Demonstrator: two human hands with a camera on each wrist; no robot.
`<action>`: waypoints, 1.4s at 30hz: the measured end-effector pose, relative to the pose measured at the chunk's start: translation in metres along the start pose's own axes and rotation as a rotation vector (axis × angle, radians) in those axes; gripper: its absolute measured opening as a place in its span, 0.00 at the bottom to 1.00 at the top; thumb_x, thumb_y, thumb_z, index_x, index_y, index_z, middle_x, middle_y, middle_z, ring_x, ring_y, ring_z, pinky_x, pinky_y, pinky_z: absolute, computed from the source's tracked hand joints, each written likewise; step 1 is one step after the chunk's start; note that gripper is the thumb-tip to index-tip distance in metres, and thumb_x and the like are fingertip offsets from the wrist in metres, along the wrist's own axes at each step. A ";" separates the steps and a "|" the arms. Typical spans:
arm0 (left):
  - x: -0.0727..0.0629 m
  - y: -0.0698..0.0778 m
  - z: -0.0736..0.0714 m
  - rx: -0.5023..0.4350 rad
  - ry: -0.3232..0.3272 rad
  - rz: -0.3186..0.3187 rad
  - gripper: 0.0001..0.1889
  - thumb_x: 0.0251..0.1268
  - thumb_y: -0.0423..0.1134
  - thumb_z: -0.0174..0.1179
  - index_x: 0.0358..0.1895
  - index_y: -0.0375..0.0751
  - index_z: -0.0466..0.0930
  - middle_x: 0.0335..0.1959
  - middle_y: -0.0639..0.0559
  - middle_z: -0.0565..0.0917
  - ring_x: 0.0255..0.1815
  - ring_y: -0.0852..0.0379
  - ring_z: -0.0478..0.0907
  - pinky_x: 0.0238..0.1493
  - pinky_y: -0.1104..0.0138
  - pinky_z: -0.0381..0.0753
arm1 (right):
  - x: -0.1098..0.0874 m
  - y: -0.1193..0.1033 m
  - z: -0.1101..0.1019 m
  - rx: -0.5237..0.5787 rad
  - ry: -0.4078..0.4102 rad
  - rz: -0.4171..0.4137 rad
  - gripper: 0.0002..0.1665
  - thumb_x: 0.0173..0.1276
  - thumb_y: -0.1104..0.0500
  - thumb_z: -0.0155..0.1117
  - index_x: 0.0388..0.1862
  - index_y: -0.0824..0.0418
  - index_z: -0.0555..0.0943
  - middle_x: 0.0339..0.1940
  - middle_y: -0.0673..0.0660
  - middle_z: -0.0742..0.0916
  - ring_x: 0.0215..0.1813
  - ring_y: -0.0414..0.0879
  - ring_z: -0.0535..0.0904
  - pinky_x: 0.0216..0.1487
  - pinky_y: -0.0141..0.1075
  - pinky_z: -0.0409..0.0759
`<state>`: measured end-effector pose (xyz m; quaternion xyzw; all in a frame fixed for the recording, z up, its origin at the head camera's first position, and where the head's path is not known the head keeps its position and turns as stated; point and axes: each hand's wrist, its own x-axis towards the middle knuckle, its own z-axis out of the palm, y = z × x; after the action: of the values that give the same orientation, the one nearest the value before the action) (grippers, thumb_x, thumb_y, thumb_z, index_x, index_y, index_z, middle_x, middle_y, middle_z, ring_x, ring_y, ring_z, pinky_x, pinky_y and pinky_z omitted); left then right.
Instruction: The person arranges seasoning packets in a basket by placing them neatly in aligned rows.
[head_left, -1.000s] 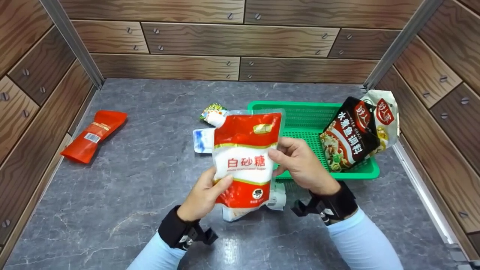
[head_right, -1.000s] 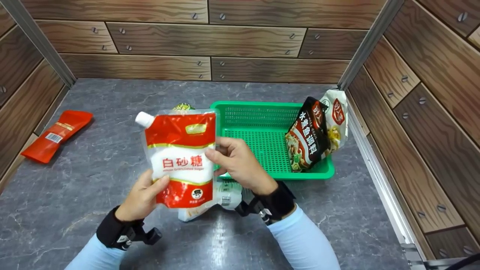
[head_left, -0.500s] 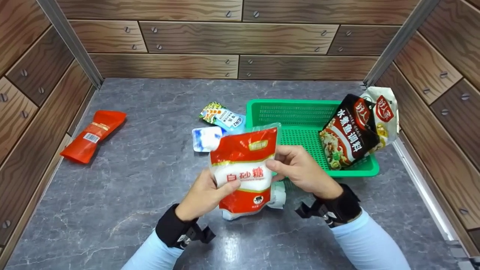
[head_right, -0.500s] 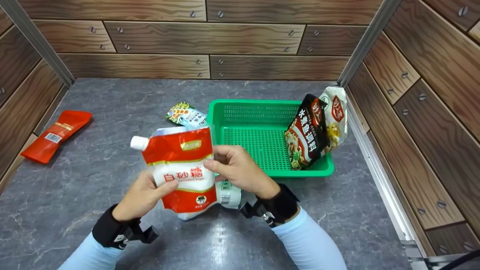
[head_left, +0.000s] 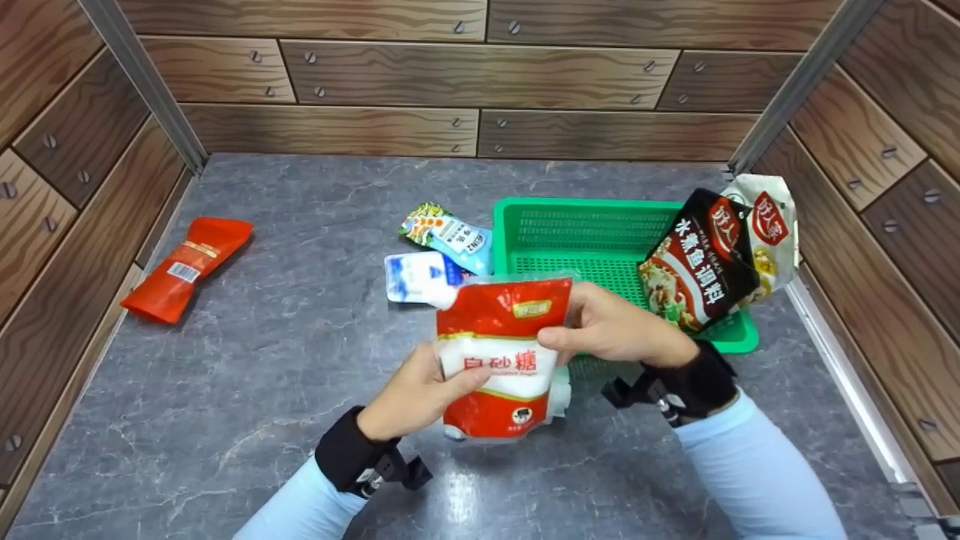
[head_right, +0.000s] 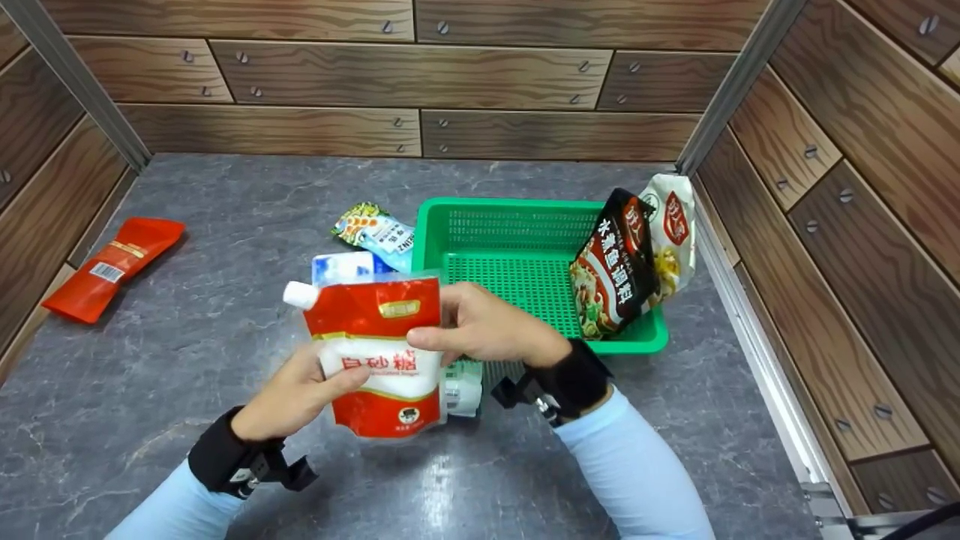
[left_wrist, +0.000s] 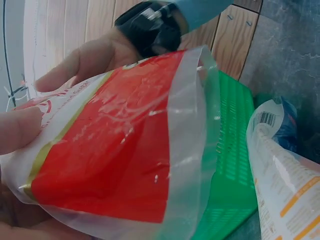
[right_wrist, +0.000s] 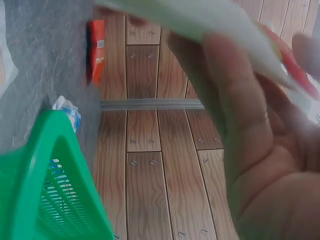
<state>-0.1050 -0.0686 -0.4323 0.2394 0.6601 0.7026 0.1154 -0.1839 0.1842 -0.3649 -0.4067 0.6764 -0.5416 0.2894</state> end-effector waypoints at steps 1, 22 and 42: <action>0.000 0.000 0.001 0.004 -0.006 -0.015 0.14 0.68 0.33 0.59 0.54 0.34 0.76 0.45 0.46 0.85 0.44 0.50 0.83 0.44 0.57 0.83 | 0.001 0.000 -0.001 -0.020 -0.017 0.009 0.17 0.71 0.66 0.58 0.58 0.63 0.76 0.46 0.61 0.86 0.40 0.53 0.84 0.32 0.48 0.84; 0.015 -0.014 -0.028 0.019 0.232 -0.119 0.25 0.79 0.52 0.37 0.60 0.33 0.69 0.41 0.41 0.76 0.40 0.49 0.77 0.43 0.47 0.80 | -0.008 0.002 -0.004 -0.028 0.026 0.118 0.15 0.70 0.63 0.60 0.55 0.62 0.78 0.44 0.61 0.87 0.40 0.57 0.85 0.31 0.51 0.84; 0.064 -0.055 0.003 0.157 0.224 -0.291 0.15 0.74 0.42 0.51 0.33 0.37 0.80 0.17 0.52 0.72 0.11 0.62 0.62 0.13 0.72 0.61 | -0.047 -0.017 -0.040 -0.117 0.205 0.064 0.20 0.69 0.69 0.59 0.60 0.65 0.76 0.49 0.62 0.85 0.44 0.52 0.83 0.41 0.43 0.84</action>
<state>-0.1671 -0.0296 -0.4743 0.0701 0.7490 0.6473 0.1226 -0.1895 0.2428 -0.3409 -0.3435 0.7454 -0.5306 0.2116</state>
